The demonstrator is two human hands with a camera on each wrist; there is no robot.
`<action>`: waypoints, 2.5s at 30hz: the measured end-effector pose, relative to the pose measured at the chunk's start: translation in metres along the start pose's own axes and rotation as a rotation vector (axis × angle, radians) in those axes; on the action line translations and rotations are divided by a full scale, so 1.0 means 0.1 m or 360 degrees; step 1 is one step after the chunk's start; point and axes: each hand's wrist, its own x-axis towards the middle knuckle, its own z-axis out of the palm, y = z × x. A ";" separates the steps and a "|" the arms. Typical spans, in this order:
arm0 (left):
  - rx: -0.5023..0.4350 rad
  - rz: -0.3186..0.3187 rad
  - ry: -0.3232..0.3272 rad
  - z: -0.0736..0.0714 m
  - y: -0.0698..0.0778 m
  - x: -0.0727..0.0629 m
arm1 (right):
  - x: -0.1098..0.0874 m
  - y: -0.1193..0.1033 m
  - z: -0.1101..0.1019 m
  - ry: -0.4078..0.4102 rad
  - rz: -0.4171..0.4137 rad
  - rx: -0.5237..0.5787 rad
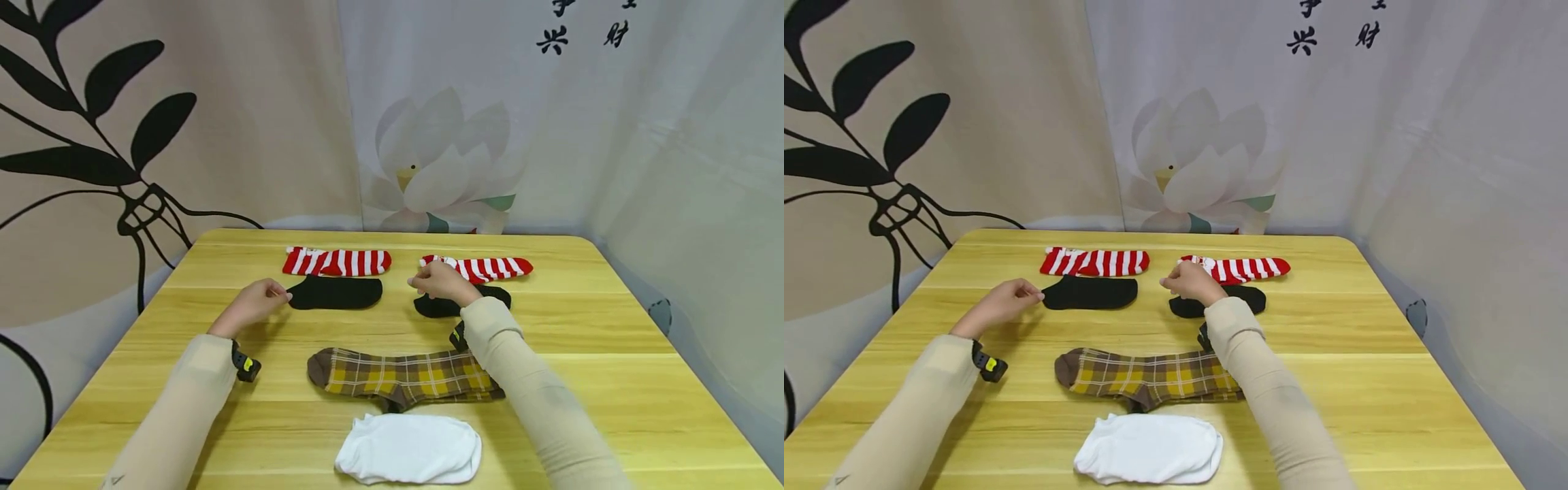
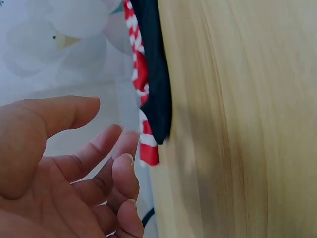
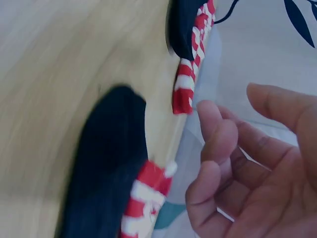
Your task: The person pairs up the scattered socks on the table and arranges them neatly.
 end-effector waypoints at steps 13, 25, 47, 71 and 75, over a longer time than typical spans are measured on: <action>0.0026 -0.0139 -0.0015 0.02 -0.08 0.19 | 0.38 -0.25 0.39 0.0046 -0.0015 -0.0006; 0.0073 -0.0146 -0.0011 0.06 -0.16 0.30 | 0.59 -0.35 0.62 0.0156 0.0066 -0.0058; 0.0127 -0.0221 0.0029 0.10 -0.11 0.45 | 0.56 -0.42 0.73 0.0242 0.0025 -0.0520; 0.0099 -0.0252 0.0000 0.10 -0.10 0.47 | 0.55 -0.47 0.74 0.0215 -0.0012 -0.0506; 0.0087 -0.0237 0.0000 0.10 -0.12 0.47 | 0.55 -0.44 0.75 0.0243 -0.0023 -0.0483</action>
